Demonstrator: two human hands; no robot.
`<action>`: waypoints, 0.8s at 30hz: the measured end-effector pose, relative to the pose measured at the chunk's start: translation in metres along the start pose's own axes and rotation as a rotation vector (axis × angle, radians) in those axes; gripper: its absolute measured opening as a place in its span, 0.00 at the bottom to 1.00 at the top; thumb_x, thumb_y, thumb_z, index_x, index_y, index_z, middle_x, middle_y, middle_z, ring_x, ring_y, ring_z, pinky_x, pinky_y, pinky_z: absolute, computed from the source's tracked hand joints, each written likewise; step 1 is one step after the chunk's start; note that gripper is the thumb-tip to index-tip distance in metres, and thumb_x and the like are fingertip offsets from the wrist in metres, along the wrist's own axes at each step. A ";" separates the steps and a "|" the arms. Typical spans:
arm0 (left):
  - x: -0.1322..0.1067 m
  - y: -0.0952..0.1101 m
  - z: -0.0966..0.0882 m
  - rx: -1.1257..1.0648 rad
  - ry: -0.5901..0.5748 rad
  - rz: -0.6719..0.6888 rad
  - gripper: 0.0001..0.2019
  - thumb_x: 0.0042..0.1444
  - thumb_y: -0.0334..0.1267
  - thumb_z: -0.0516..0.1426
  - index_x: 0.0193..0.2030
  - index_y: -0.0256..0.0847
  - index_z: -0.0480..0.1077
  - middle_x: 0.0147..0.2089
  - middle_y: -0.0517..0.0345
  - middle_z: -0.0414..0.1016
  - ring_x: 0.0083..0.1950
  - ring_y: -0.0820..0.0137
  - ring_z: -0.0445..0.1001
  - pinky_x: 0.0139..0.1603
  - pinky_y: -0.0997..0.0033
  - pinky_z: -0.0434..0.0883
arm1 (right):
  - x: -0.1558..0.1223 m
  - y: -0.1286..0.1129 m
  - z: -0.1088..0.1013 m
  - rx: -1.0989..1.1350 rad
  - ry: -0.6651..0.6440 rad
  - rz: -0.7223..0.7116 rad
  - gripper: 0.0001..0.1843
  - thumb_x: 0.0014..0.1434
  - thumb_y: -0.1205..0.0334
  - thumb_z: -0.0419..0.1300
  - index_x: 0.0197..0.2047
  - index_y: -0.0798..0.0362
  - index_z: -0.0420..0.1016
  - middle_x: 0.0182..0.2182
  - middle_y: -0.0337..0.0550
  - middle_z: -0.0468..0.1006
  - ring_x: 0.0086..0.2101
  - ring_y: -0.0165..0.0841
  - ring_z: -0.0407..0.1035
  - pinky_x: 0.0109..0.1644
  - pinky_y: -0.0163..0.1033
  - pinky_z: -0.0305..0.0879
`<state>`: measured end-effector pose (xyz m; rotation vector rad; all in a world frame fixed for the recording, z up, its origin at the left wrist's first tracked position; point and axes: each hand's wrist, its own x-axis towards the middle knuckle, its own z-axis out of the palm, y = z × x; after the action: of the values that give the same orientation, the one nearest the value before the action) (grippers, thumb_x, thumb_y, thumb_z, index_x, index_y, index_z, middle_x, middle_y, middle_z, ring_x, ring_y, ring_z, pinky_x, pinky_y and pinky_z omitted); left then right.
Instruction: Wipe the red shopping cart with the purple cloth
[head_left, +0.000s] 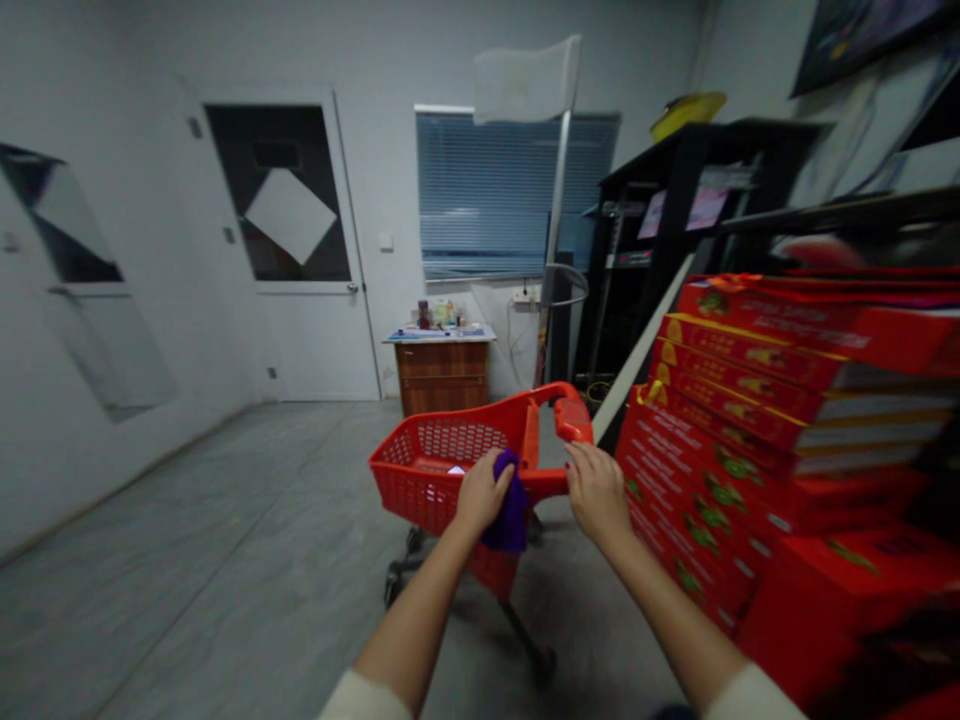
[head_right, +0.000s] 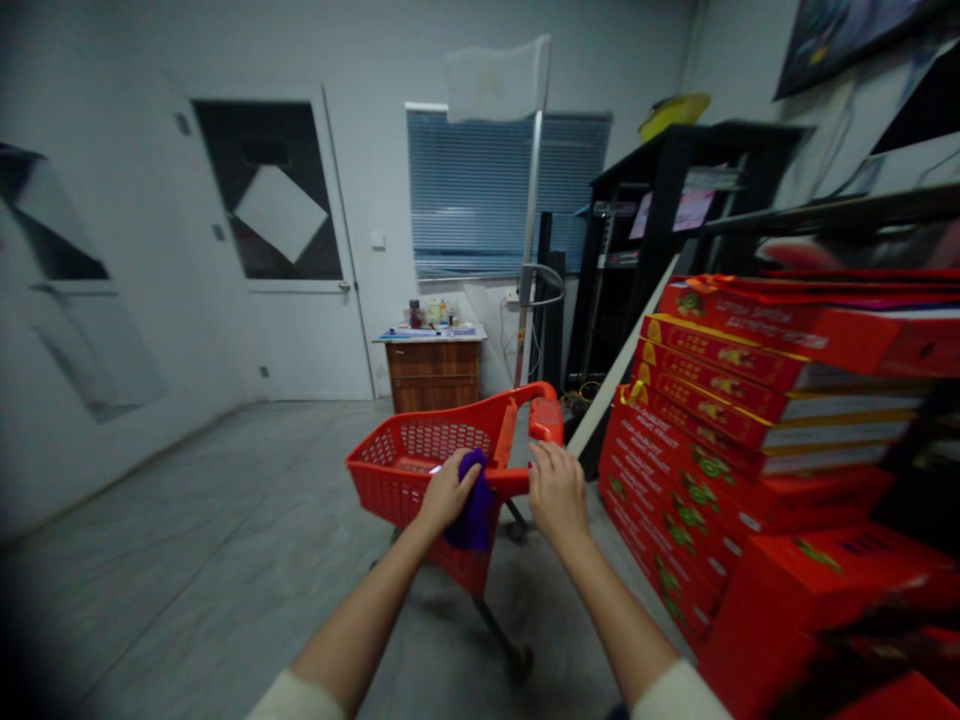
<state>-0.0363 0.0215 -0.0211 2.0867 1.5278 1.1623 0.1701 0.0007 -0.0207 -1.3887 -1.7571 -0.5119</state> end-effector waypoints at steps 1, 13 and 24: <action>0.000 -0.005 -0.002 0.003 0.009 -0.020 0.17 0.65 0.45 0.50 0.58 0.44 0.66 0.58 0.52 0.73 0.59 0.65 0.71 0.62 0.64 0.65 | -0.001 0.004 0.003 0.021 0.026 0.016 0.23 0.68 0.58 0.44 0.58 0.54 0.71 0.55 0.52 0.74 0.57 0.41 0.62 0.62 0.51 0.56; 0.000 0.030 0.011 -0.041 -0.031 0.128 0.17 0.65 0.45 0.51 0.57 0.45 0.68 0.57 0.53 0.74 0.59 0.65 0.71 0.64 0.64 0.64 | -0.003 0.013 0.011 0.104 0.015 0.032 0.24 0.69 0.58 0.41 0.61 0.53 0.68 0.58 0.51 0.71 0.58 0.41 0.62 0.63 0.52 0.59; -0.004 0.032 0.011 -0.009 0.044 0.115 0.17 0.65 0.45 0.51 0.57 0.44 0.67 0.56 0.52 0.74 0.57 0.64 0.71 0.62 0.63 0.65 | -0.009 -0.006 0.027 0.228 0.133 0.080 0.27 0.69 0.58 0.38 0.66 0.54 0.60 0.60 0.52 0.69 0.62 0.41 0.58 0.65 0.56 0.56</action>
<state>-0.0079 0.0076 -0.0088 2.1822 1.4351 1.2605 0.1558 0.0135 -0.0431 -1.2305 -1.5924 -0.3408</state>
